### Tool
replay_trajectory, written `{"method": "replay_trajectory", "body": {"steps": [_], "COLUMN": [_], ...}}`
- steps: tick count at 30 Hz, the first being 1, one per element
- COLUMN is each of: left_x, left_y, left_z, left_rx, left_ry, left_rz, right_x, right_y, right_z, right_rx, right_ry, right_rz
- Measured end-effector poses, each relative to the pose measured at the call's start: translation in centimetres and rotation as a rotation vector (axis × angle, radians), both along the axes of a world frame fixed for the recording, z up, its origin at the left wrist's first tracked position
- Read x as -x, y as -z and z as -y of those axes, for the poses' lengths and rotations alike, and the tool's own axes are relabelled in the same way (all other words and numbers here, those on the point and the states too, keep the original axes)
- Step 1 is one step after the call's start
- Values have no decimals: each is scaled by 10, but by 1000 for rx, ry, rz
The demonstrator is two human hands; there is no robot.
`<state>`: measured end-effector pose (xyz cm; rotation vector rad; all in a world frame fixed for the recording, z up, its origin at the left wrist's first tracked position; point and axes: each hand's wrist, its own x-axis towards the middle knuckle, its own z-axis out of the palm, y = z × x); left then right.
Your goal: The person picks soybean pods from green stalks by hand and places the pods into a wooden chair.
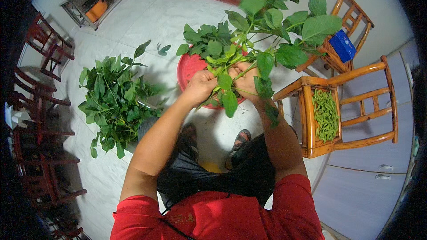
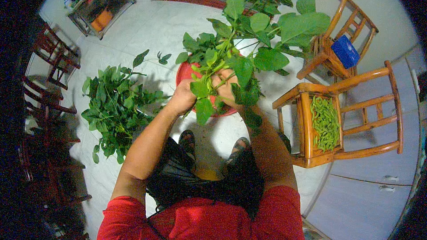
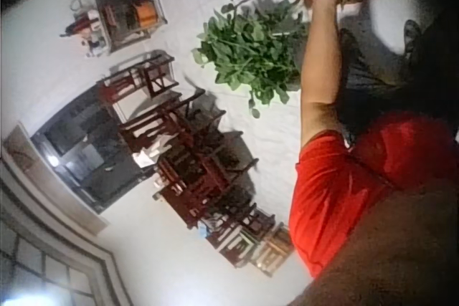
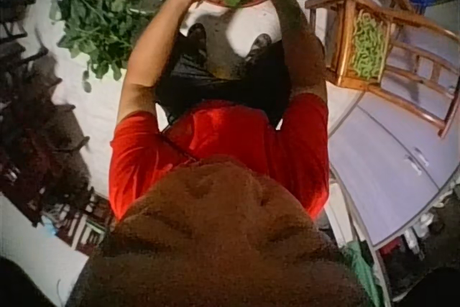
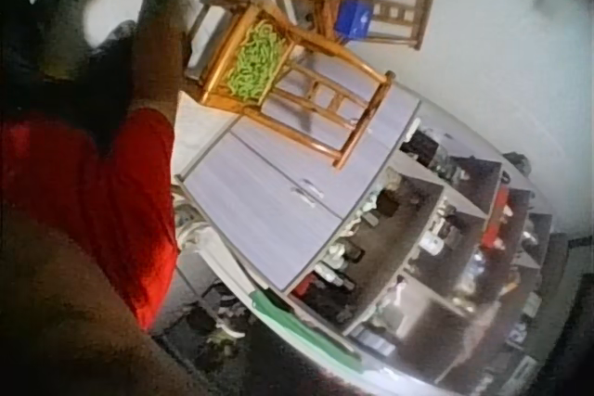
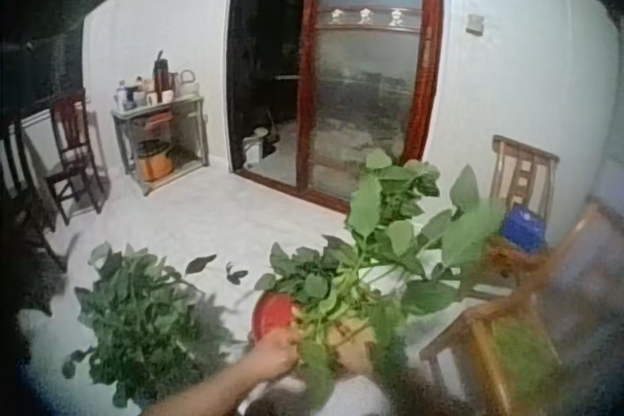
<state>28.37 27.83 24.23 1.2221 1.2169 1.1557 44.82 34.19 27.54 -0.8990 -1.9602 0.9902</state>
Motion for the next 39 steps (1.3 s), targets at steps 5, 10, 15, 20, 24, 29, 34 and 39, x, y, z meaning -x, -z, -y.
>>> {"method": "replay_trajectory", "body": {"steps": [5, 10, 15, 20, 24, 29, 34, 39], "left_x": [-1, 2, 7, 4, 2, 0, 5, 1], "left_y": [-4, -21, -26, -7, -12, -14, -26, -9], "left_z": [2, 3, 12, 7, 11, 9, 14, 8], "left_rx": [24, 28, 124, 110, 114, 113, 205, 80], "left_ry": [-39, -24, -2, 59, 44, 57, 86, 21], "left_rz": [76, 148, 126, 77, 112, 189, 198, 154], "right_x": [-10, -26, 0, -18, -14, -17, -22, -15], "right_y": [56, 43, -3, 15, -10, -17, -25, -18], "right_z": [-35, -41, -5, -22, -12, -7, -4, 3], "right_rx": [192, 508, 472, 195, 75, 206, 128, -324], "right_ry": [49, -157, -232, -236, -293, -218, -260, -183], "right_rz": [-423, -583, -157, 178, 170, 183, 181, 166]}}
